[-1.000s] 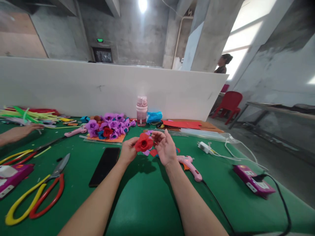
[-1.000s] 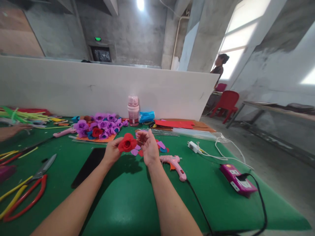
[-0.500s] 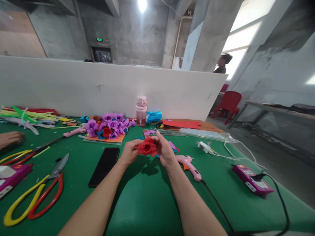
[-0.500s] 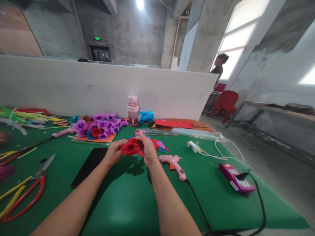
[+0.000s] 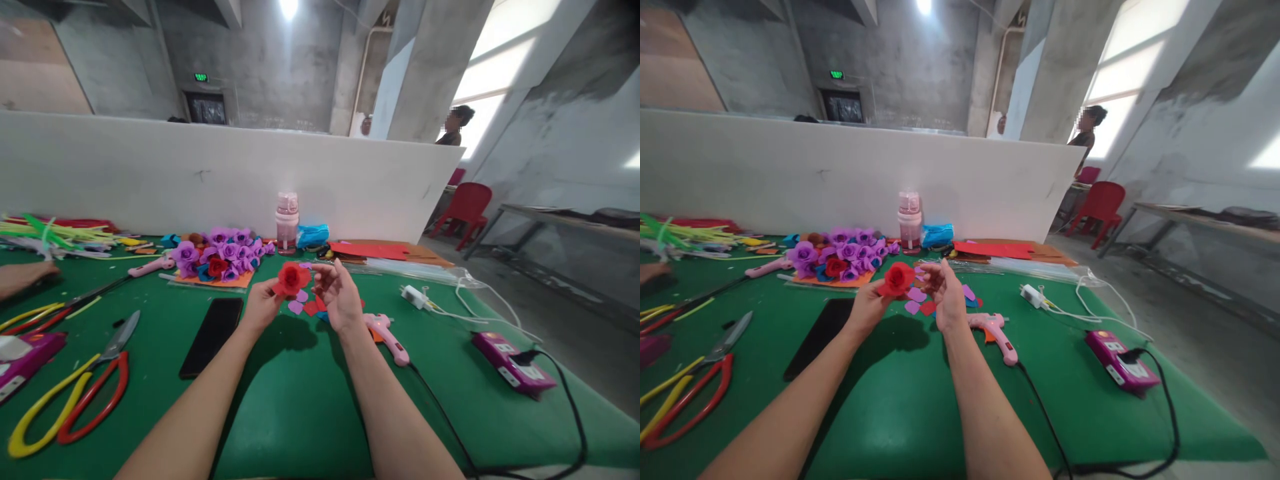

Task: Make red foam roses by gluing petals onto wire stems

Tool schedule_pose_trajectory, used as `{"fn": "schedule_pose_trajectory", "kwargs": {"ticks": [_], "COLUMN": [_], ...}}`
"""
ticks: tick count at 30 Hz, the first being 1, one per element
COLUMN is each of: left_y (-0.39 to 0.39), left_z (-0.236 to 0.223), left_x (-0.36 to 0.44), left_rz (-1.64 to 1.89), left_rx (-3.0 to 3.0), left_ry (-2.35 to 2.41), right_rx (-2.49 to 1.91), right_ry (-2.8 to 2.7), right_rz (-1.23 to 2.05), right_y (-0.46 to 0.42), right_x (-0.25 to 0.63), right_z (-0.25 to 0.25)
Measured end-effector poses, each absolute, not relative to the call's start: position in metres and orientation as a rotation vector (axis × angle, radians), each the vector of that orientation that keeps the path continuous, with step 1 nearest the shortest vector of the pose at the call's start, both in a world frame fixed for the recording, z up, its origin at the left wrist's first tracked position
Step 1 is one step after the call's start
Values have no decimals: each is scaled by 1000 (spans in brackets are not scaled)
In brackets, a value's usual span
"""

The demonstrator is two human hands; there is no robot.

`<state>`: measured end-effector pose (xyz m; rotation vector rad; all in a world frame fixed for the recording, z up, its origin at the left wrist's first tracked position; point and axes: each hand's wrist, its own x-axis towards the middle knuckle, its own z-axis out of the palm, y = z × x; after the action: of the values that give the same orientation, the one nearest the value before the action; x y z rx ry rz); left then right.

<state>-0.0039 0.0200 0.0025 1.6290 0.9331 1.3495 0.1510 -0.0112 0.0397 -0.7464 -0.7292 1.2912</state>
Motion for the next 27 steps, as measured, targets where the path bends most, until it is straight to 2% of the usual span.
{"fn": "schedule_pose_trajectory", "kwargs": {"ticks": [5,10,20,27], "left_y": [14,15,12,13], "left_z": [13,14,13,14], "left_x": [-2,-7,-12,-12], "left_rz": [1213,1005,704,717], "left_rx": [1072,796,712,723], "left_ry": [627,522,382,367], "right_rx": [-888,-957,-994,-1009], "right_ry": [-830,-974,-1507,-1655], "right_rz": [1309,1055,308,67], "right_y": [-3,-3,-8,-11], "right_x": [143,142,156,152], "right_z": [23,19,31,31]}}
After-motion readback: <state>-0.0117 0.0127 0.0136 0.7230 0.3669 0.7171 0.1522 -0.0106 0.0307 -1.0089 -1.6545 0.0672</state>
